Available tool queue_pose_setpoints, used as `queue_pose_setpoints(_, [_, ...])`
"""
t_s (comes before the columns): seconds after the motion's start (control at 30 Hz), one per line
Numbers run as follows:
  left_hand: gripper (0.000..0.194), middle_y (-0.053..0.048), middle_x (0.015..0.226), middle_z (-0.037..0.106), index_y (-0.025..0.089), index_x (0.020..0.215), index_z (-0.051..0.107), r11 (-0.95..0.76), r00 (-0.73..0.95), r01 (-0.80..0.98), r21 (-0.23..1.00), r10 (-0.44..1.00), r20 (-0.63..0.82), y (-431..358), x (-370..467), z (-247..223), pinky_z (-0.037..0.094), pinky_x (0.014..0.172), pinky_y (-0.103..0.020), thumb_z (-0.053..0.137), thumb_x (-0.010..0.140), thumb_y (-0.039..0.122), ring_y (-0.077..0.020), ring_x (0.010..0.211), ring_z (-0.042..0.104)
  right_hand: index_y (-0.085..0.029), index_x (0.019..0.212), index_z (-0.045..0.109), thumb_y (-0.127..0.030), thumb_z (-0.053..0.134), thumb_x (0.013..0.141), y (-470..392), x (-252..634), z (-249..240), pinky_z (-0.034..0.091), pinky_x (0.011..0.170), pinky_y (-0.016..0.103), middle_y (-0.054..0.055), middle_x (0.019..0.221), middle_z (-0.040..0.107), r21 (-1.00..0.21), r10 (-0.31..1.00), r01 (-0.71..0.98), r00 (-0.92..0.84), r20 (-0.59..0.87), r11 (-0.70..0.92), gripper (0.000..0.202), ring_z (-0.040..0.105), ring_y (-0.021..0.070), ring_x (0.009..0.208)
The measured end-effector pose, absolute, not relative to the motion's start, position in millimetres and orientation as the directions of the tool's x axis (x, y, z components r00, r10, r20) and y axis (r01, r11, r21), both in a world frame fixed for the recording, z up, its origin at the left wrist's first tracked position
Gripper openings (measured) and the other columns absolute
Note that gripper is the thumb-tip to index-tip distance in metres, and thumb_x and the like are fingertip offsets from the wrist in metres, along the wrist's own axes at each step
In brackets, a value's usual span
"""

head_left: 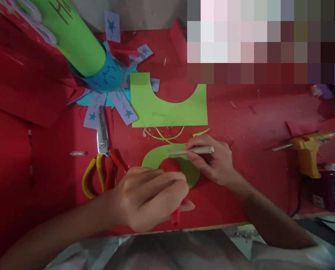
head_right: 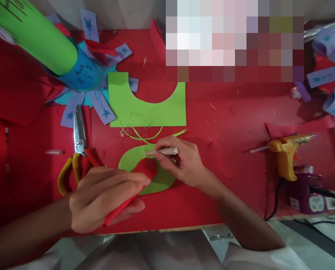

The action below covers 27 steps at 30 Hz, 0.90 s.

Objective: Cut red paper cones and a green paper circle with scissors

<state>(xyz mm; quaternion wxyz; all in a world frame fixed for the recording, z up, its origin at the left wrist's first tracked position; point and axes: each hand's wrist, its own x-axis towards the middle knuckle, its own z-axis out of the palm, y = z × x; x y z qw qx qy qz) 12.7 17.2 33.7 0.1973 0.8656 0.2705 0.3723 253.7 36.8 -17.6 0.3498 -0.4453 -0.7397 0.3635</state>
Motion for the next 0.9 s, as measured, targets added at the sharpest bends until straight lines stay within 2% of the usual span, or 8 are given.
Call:
queue_pose_setpoints(0.17, [0.009, -0.010, 0.085, 0.084, 0.012, 0.105, 0.066, -0.803, 0.616, 0.276, 0.528, 0.569, 0.544, 18, 10, 33, 0.070, 0.067, -0.024, 0.070, 0.107, 0.020, -0.0190, 0.074, 0.084, -0.024, 0.098, 0.073, -0.032, 0.070, 0.106, 39, 253, -15, 0.049, 0.057, 0.025, -0.002, 0.078, 0.076, -0.861, 0.907, 0.387, -0.383, 0.176, 0.330, 0.011, 0.064, 0.0127, 0.060])
queue_pose_setpoints(0.37, [0.010, -0.005, 0.082, 0.083, 0.015, 0.101, 0.066, -0.777, 0.585, 0.304, 0.551, 0.609, 0.535, 22, 12, 39, 0.067, 0.062, -0.024, 0.067, 0.110, 0.021, -0.0173, 0.070, 0.083, -0.025, 0.101, 0.072, -0.032, 0.067, 0.109, 41, 252, -15, 0.053, 0.064, 0.025, 0.000, 0.084, 0.079, -0.866, 0.876, 0.348, -0.446, 0.185, 0.360, 0.011, 0.070, 0.0137, 0.068])
queue_pose_setpoints(0.57, [0.011, -0.002, 0.084, 0.084, 0.020, 0.104, 0.067, -0.716, 0.553, 0.403, 0.571, 0.687, 0.471, 9, 13, 36, 0.068, 0.064, -0.029, 0.067, 0.111, 0.029, -0.0173, 0.069, 0.082, -0.023, 0.103, 0.068, -0.029, 0.067, 0.110, 41, 251, -19, 0.051, 0.063, 0.023, -0.001, 0.081, 0.075, -0.854, 0.847, 0.319, -0.479, 0.229, 0.412, 0.009, 0.067, 0.0123, 0.065])
queue_pose_setpoints(0.73, [0.017, -0.003, 0.088, 0.085, 0.015, 0.104, 0.067, -0.721, 0.532, 0.448, 0.528, 0.690, 0.491, 3, 15, 35, 0.068, 0.065, -0.029, 0.065, 0.113, 0.029, -0.0150, 0.067, 0.080, -0.022, 0.103, 0.067, -0.029, 0.065, 0.112, 41, 252, -19, 0.050, 0.064, 0.021, -0.001, 0.081, 0.072, -0.839, 0.838, 0.325, -0.487, 0.246, 0.436, 0.011, 0.065, 0.0106, 0.066])
queue_pose_setpoints(0.9, [0.018, -0.001, 0.084, 0.084, 0.017, 0.101, 0.067, -0.723, 0.516, 0.447, 0.527, 0.689, 0.508, 7, 17, 35, 0.067, 0.062, -0.027, 0.062, 0.114, 0.027, -0.0133, 0.061, 0.079, -0.022, 0.104, 0.066, -0.028, 0.066, 0.111, 41, 251, -20, 0.050, 0.065, 0.021, -0.001, 0.082, 0.072, -0.835, 0.830, 0.312, -0.490, 0.267, 0.453, 0.009, 0.065, 0.0108, 0.069])
